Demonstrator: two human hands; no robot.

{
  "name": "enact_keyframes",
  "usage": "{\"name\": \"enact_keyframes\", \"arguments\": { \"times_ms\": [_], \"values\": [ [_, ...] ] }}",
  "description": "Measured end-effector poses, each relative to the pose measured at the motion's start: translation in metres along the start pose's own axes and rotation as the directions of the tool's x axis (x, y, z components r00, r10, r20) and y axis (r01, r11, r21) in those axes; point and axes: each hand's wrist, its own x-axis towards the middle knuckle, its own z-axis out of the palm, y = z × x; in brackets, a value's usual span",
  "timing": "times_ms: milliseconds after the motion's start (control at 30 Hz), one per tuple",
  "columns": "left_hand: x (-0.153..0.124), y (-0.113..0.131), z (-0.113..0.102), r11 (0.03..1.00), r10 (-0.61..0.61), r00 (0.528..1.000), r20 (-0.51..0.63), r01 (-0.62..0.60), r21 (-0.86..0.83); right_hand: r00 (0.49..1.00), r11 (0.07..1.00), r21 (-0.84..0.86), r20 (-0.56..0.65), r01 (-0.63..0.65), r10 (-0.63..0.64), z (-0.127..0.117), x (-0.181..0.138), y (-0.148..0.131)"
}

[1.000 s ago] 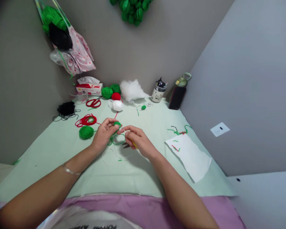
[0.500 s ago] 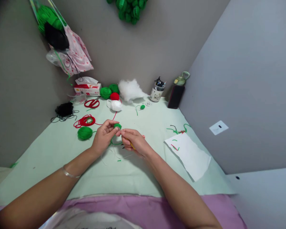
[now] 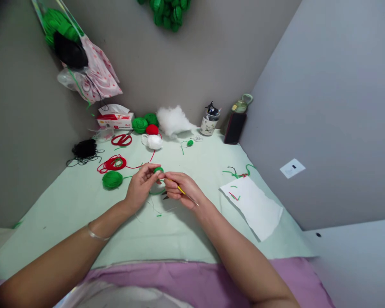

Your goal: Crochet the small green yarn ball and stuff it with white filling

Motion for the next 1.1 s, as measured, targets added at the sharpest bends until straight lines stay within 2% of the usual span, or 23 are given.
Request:
{"name": "enact_keyframes", "arguments": {
  "times_ms": [133, 233, 333, 400, 533, 633, 767, 867, 1000, 1100],
  "values": [
    [0.004, 0.0, 0.002, 1.0, -0.003, 1.0, 0.023, 0.003, 0.005, 0.987, 0.982, -0.172, -0.126, 0.075, -0.098, 0.014, -0.005, 0.005],
    [0.01, -0.002, 0.005, 1.0, -0.002, 1.0, 0.025, 0.002, 0.008, 0.951, 0.939, -0.311, -0.218, 0.145, -0.218, 0.026, -0.01, 0.013],
    [0.013, -0.004, 0.005, 1.0, 0.002, 1.0, 0.009, -0.002, 0.019, 0.924, 0.907, -0.383, -0.255, 0.173, -0.284, 0.034, -0.013, 0.021],
    [0.012, -0.005, 0.004, 1.0, 0.007, 1.0, -0.006, -0.007, 0.025, 0.926, 0.905, -0.388, -0.246, 0.178, -0.287, 0.034, -0.012, 0.022],
    [0.008, -0.002, 0.0, 0.999, 0.035, 0.998, -0.045, -0.034, 0.024, 0.973, 0.943, -0.301, -0.13, 0.145, -0.191, 0.023, -0.005, 0.015],
    [0.009, 0.001, -0.003, 0.997, 0.075, 0.994, -0.084, -0.073, 0.021, 0.998, 0.985, -0.164, 0.047, 0.052, -0.044, 0.013, -0.001, 0.008],
    [0.012, 0.004, -0.008, 0.996, 0.094, 0.988, -0.121, -0.093, 0.015, 0.956, 0.993, -0.069, 0.27, -0.095, 0.11, 0.011, -0.005, 0.006],
    [0.012, 0.006, -0.01, 0.997, 0.075, 0.993, -0.093, -0.075, 0.005, 0.932, 0.996, -0.007, 0.351, -0.092, 0.088, 0.012, -0.01, 0.005],
    [0.009, 0.011, -0.009, 0.999, 0.044, 0.998, -0.048, -0.044, 0.003, 0.984, 0.997, -0.027, 0.165, 0.068, -0.063, 0.011, -0.011, 0.0],
    [0.008, 0.014, -0.007, 0.999, 0.037, 0.999, -0.038, -0.036, 0.02, 0.994, 0.993, -0.072, 0.07, 0.093, -0.088, 0.011, -0.009, -0.001]
  ]
}}
